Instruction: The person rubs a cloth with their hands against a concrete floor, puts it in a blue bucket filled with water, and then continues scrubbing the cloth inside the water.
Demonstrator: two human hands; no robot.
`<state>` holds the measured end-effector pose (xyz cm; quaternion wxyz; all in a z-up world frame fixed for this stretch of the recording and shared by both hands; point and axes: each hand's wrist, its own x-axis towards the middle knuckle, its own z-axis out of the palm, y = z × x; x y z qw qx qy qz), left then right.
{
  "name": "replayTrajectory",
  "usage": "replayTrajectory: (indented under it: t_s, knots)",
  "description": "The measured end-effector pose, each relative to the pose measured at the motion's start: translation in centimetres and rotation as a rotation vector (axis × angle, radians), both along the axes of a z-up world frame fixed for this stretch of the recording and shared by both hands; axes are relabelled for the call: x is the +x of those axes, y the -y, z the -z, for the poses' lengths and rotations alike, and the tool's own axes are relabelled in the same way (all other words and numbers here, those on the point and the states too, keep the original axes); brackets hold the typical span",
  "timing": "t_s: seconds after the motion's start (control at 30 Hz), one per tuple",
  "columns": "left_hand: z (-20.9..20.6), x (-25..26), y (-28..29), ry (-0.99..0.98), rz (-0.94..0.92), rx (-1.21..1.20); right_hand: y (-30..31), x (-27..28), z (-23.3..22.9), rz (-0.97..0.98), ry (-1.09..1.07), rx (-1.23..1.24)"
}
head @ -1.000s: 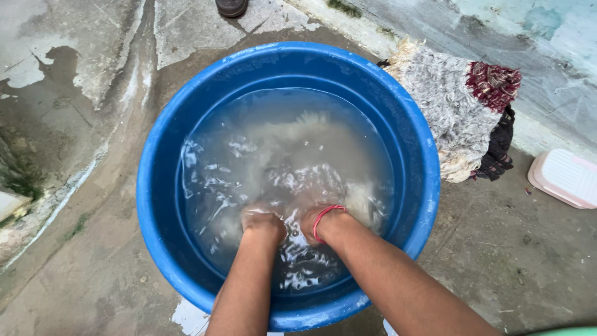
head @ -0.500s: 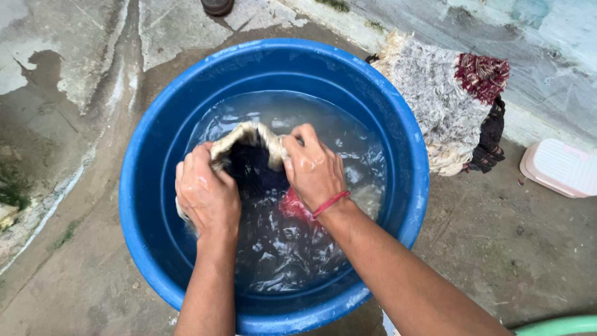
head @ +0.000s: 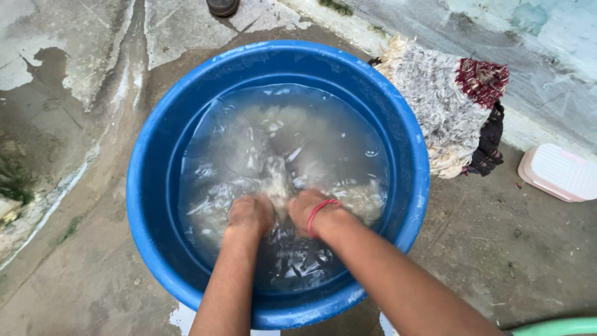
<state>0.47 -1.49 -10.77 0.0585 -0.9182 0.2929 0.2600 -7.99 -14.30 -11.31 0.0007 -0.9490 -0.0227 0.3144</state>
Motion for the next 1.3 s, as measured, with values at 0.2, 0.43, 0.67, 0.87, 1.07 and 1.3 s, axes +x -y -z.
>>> replayTrajectory:
  t_s: [0.2, 0.43, 0.67, 0.87, 1.07, 1.3]
  knots:
    - [-3.1, -0.9, 0.8, -0.198, 0.187, 0.290, -0.5, -1.8, -5.0, 0.170, -0.026, 0.149]
    - [-10.4, -2.1, -0.2, 0.103, -0.128, -0.221, -0.1, -1.3, -12.2, 0.335, 0.340, 0.152]
    - [-11.7, -0.7, -1.7, 0.798, -0.432, -0.904, 0.5, -1.4, -12.5, 0.338, 1.255, 0.320]
    - [-13.9, -0.8, -1.8, 0.809, -0.179, -1.046, 1.6, -1.3, -12.1, 0.365, 1.140, 0.418]
    - [-7.2, -2.0, -0.3, 0.238, -0.040, -0.087, 1.0, -1.0, -9.2, 0.403, 0.275, 0.231]
    - [6.1, 0.7, 0.2, -0.053, -0.167, 0.076, 0.5, -0.3, -2.4, 0.206, 0.115, 0.059]
